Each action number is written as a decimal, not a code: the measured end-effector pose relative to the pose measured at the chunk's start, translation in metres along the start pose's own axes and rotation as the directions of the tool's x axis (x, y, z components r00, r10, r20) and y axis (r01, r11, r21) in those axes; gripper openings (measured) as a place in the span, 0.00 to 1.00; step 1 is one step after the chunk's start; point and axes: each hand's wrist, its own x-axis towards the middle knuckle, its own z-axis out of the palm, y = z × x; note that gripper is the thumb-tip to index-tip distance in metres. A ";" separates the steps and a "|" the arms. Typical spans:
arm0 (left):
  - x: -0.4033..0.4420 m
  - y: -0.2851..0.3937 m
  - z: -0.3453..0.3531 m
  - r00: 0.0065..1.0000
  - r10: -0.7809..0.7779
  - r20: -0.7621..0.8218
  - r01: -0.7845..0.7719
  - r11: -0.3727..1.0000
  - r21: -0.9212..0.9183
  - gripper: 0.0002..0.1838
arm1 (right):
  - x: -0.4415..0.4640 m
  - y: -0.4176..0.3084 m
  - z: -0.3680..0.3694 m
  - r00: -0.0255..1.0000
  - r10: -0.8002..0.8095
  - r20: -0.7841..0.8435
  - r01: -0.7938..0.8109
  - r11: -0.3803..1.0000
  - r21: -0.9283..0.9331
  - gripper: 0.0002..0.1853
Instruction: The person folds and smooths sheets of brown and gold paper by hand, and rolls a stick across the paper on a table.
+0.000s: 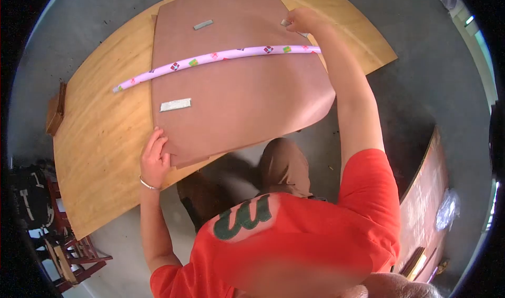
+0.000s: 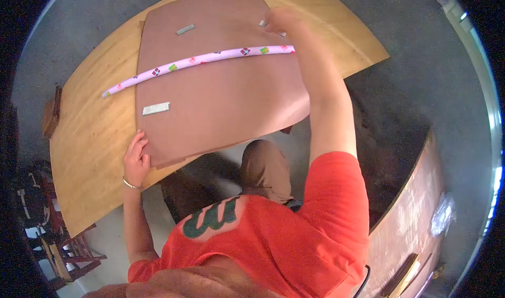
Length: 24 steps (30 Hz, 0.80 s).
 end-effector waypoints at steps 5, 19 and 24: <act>0.000 -0.005 0.000 0.999 0.013 0.029 -0.013 1.000 -0.006 0.21 | 0.034 0.007 0.041 0.993 0.036 0.110 -0.028 0.997 -0.073 0.25; 0.000 -0.016 -0.011 0.993 0.107 0.058 -0.111 0.992 0.068 0.19 | -0.232 -0.096 0.066 0.925 -0.228 -0.303 0.330 0.877 0.349 0.21; -0.002 -0.021 -0.014 0.980 0.178 0.090 -0.186 0.978 0.096 0.13 | -0.276 -0.139 0.067 0.872 -0.318 -0.373 0.409 0.891 0.198 0.25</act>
